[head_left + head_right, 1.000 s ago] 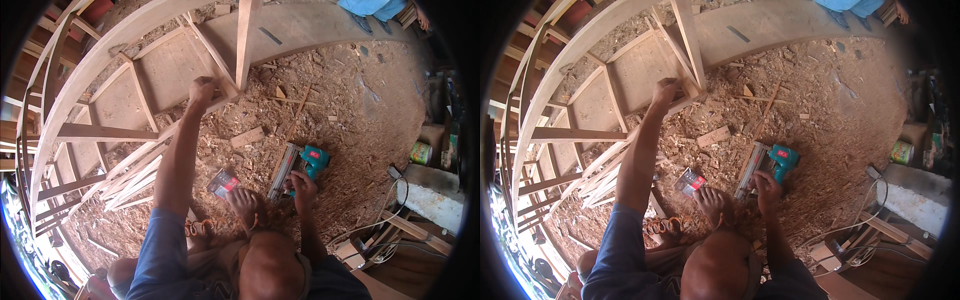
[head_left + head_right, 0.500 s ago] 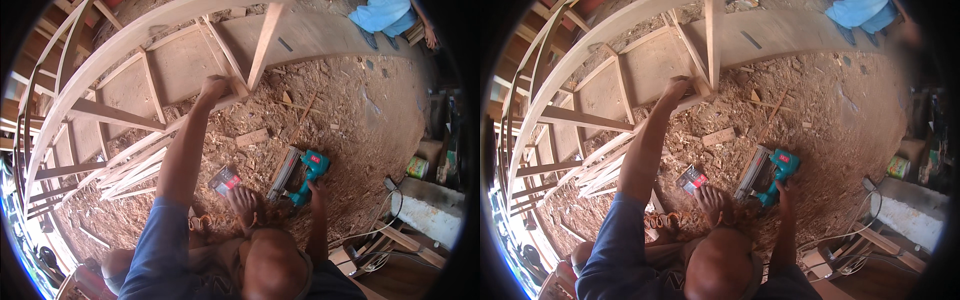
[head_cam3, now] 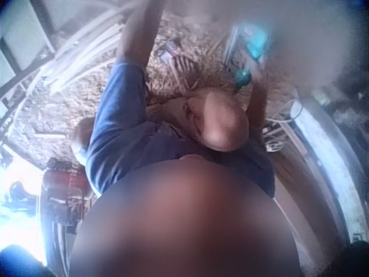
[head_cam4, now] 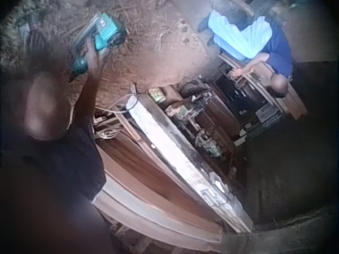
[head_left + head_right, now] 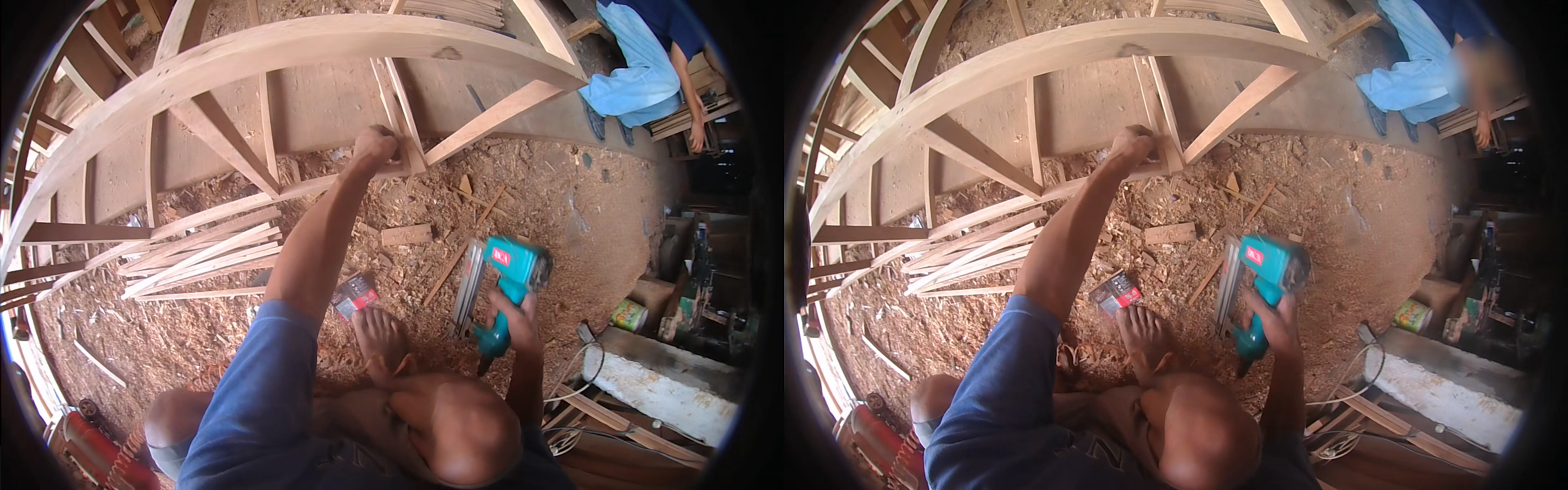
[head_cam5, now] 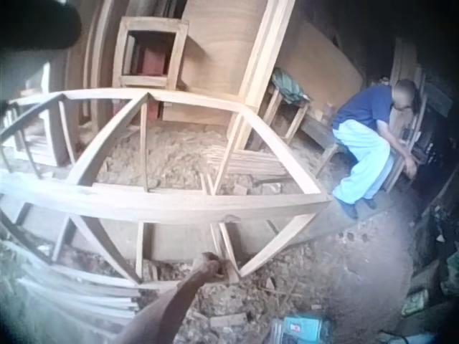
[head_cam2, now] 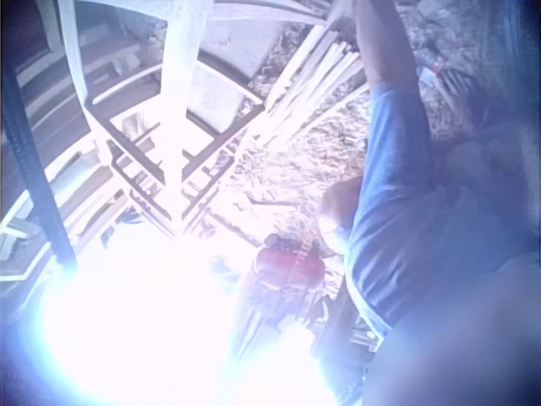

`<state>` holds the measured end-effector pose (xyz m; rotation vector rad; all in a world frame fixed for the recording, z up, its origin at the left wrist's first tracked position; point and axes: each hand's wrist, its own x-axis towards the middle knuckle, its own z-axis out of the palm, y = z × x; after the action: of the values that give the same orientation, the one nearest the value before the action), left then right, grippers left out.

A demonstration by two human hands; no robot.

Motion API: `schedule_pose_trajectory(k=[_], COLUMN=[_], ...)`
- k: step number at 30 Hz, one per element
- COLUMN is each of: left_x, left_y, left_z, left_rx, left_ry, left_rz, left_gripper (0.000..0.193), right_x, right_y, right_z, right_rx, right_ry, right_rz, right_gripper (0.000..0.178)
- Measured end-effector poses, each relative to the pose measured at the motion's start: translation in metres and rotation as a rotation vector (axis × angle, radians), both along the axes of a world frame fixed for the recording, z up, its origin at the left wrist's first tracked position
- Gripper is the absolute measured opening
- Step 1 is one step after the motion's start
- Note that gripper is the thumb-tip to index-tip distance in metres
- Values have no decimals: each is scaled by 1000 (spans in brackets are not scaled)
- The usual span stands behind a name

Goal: The person retrieves a nail gun and staples, then sits on the floor to assemble a wooden frame. They place thin wooden slats into the frame and secure them using the nail gun.

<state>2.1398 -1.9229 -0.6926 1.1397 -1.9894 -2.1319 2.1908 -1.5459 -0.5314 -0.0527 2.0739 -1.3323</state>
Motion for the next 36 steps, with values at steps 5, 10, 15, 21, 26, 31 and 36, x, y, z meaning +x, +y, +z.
schedule_pose_trajectory(k=[5,10,15,21,26,31,36], left_x=[-2,-4,-4,-5,-7,-7,-8], left_y=[-1,-1,0,1,0,1,1], left_z=[-10,-14,-12,-15,-20,-20,-20], left_rx=[-39,-48,-116,-115,-86,-96,-129], left_ry=[12,-43,-59,-76,-53,-73,-59], left_rz=[35,30,62,35,59,40,76], left_gripper=[31,36,43,42,41,42,48], right_x=[-25,-47,-54,-56,-58,-62,-59], right_y=[-112,-194,-213,-210,-211,-211,-212], right_z=[56,49,36,25,23,22,22], right_rx=[282,353,348,337,350,332,340], right_ry=[233,191,115,80,118,106,114], right_rz=[351,415,362,349,358,378,364], right_gripper=[20,17,16,16,16,16,15])
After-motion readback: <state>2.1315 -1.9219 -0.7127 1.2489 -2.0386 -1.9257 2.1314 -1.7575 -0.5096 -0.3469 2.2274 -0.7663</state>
